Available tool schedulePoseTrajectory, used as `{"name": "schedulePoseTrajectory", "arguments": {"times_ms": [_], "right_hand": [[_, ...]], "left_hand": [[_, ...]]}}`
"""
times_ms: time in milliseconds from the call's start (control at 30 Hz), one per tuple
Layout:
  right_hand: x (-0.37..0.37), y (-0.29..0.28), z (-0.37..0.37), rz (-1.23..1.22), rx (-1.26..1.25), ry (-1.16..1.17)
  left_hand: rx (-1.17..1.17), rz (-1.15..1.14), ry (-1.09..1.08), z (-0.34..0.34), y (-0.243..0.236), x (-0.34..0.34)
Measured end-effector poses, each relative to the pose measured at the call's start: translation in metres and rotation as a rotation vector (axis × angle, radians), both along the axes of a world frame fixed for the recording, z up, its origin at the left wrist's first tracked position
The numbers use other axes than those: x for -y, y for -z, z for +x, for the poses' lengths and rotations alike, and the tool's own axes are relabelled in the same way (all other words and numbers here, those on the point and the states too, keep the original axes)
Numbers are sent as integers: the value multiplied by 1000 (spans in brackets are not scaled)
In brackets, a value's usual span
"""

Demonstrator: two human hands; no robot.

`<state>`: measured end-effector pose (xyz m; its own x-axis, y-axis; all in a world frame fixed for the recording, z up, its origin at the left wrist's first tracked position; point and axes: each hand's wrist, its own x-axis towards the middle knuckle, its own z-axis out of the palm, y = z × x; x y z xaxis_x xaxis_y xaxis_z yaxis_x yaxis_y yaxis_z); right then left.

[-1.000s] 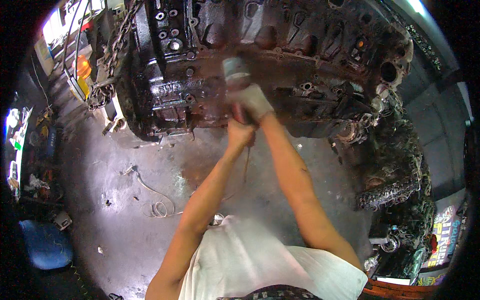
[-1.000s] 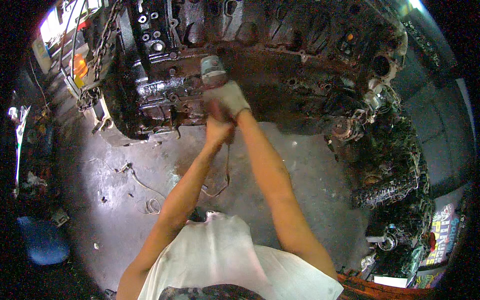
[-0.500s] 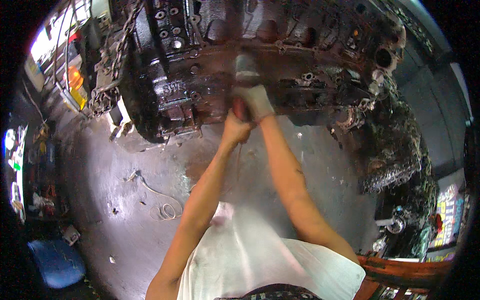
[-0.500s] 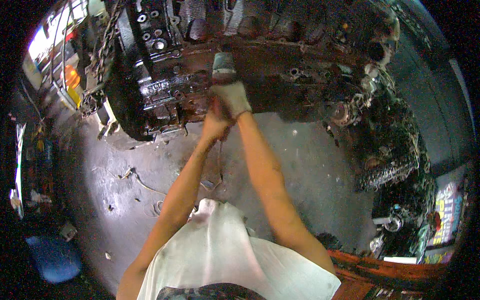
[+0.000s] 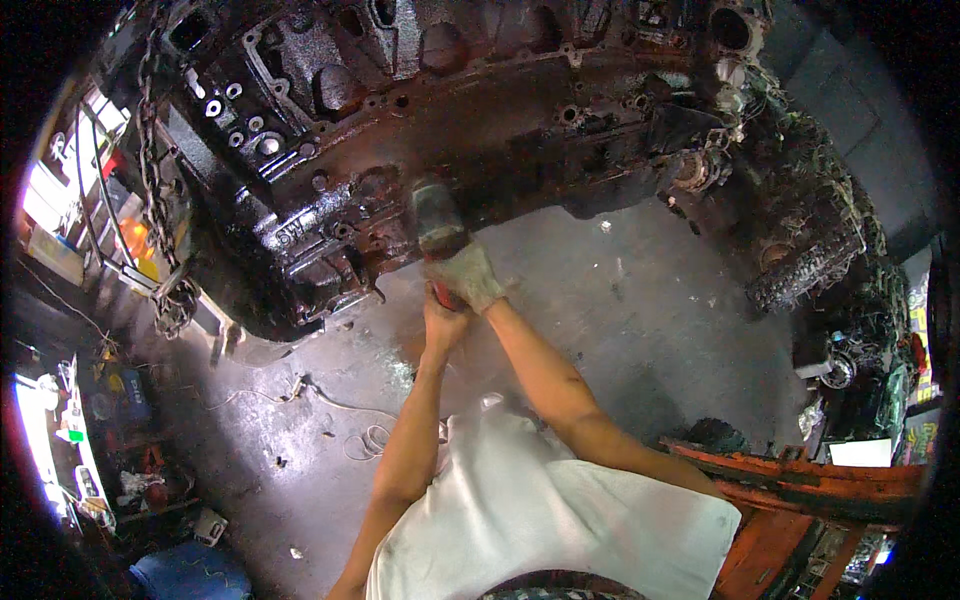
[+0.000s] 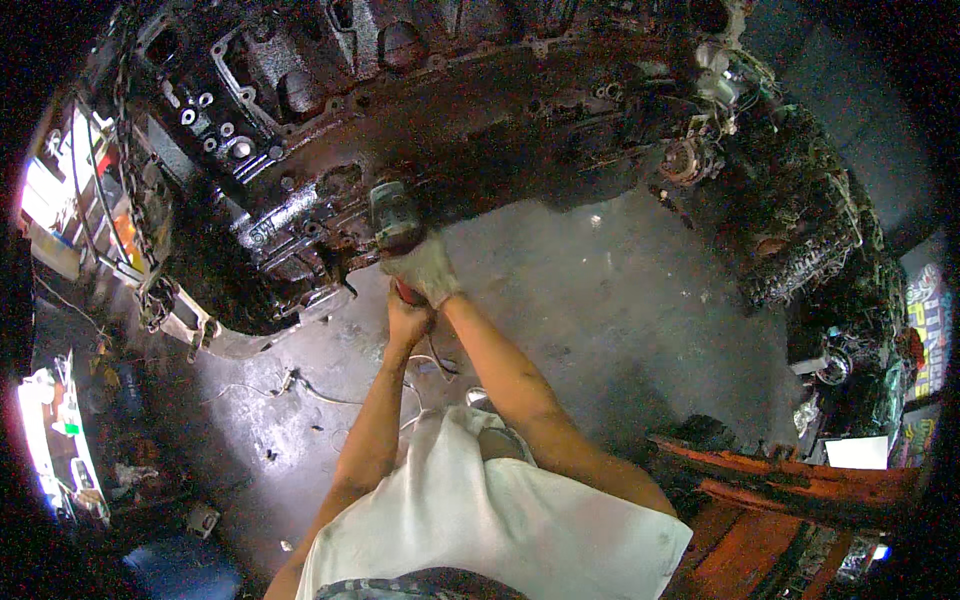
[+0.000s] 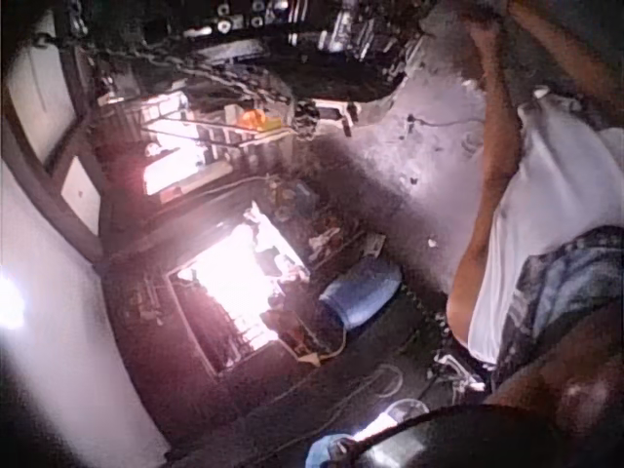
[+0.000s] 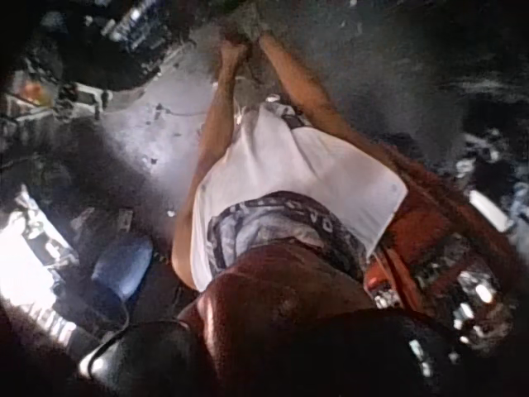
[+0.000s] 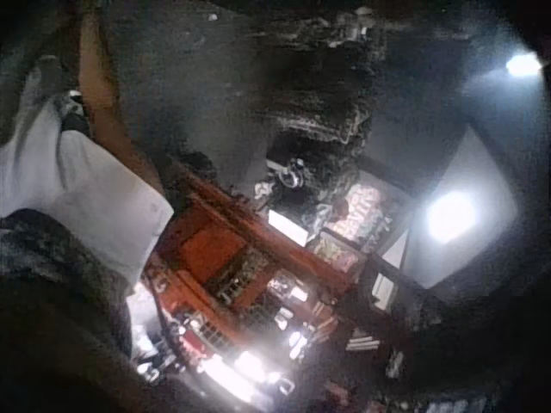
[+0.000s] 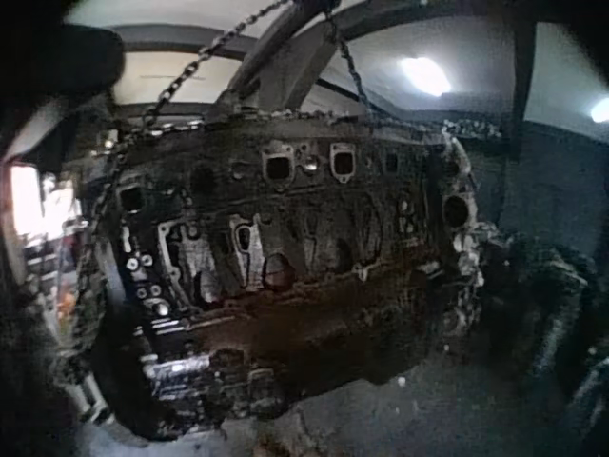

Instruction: The person uses a handheld grinder to sand and smooth the surface of a large engine block.

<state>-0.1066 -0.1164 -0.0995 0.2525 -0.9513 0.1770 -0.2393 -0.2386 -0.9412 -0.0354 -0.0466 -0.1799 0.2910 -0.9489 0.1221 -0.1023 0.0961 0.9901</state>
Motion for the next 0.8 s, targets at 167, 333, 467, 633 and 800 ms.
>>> {"name": "schedulePoseTrajectory", "arguments": {"times_ms": [167, 333, 467, 633, 800], "right_hand": [[-3, 7, -4, 4, 17, -44], [6, 6, 1, -7, 33, -80], [15, 10, -21, 3, 40, -80], [6, 3, -9, -7, 50, -143], [2, 7, -2, -4, 51, -148]], "left_hand": [[6, -87, 28, 0, 33, 4], [133, -231, -223, -7, 19, 4], [325, 167, -127, -23, -14, 5], [-45, -84, -160, -16, 35, 11], [0, -12, -183, -16, 27, 3]]}}
